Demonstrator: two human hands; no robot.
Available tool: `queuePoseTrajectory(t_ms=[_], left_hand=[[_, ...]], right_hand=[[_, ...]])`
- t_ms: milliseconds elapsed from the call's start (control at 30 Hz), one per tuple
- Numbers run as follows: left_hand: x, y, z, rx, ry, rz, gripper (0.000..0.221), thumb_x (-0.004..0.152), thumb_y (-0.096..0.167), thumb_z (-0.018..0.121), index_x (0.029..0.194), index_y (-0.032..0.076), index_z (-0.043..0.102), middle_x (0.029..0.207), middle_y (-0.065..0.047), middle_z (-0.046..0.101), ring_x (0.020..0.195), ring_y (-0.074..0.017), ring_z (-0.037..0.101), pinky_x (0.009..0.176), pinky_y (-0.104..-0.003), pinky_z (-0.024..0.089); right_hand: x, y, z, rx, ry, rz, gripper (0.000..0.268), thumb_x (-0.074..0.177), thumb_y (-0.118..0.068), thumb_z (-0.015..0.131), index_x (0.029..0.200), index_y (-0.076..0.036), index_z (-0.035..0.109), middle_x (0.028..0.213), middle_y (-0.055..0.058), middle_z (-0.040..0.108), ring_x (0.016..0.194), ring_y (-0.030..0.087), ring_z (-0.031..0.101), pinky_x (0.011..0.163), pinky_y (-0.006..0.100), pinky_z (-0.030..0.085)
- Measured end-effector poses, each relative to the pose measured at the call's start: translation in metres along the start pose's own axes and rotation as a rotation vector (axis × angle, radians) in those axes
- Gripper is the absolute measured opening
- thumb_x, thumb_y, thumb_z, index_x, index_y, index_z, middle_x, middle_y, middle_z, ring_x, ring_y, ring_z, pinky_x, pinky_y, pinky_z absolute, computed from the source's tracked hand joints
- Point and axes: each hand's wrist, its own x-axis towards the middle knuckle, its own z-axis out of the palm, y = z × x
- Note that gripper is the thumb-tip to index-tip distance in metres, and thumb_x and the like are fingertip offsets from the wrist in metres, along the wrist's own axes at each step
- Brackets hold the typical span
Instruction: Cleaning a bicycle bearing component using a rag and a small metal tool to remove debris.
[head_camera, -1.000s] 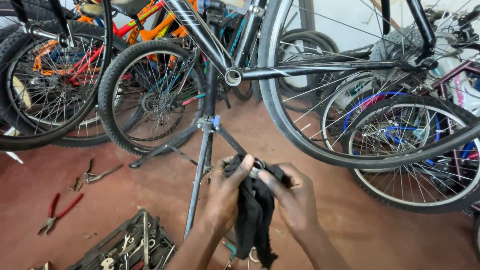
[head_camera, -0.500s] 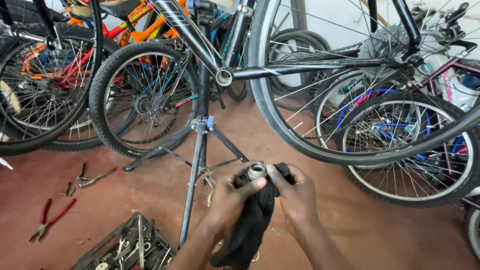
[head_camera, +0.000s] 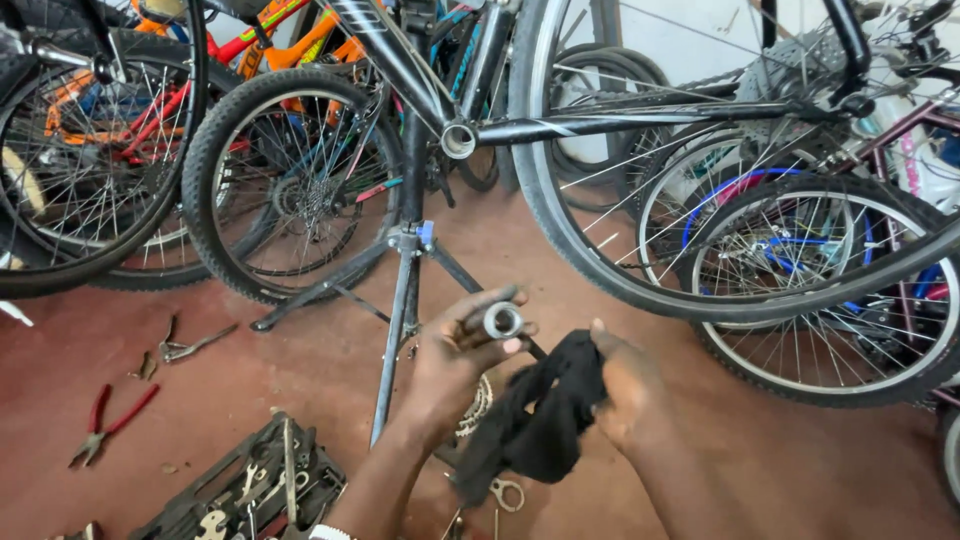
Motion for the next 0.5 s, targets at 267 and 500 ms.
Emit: queuePoseTrajectory(t_ms=[267,500], left_hand=[[0.004,-0.006,-0.001,0.081,-0.044,0.095,0.054,0.071,-0.015,0.063,0.123,-0.002,0.057,0.114,-0.012,0.065,0.082,-0.0172,0.061,0.069,-0.028,0.056],[0.006,-0.015,-0.003,0.202,-0.125,0.081,0.06,0.072,-0.008,0.068,0.129,0.002,0.055,0.084,-0.009,0.065,0.067,-0.0113,0.055,0.061,-0.023,0.051]], right_hand=[[-0.027,-0.023,0.013,0.471,-0.281,0.129,0.042,0.078,0.003,0.042,0.12,0.003,0.046,0.103,0.011,0.052,0.087,0.012,0.052,0.082,0.023,0.044],[-0.041,-0.018,0.027,-0.115,-0.351,-0.202,0.042,0.077,0.006,0.056,0.119,0.004,0.061,0.097,0.019,0.066,0.077,0.023,0.06,0.067,0.031,0.049]])
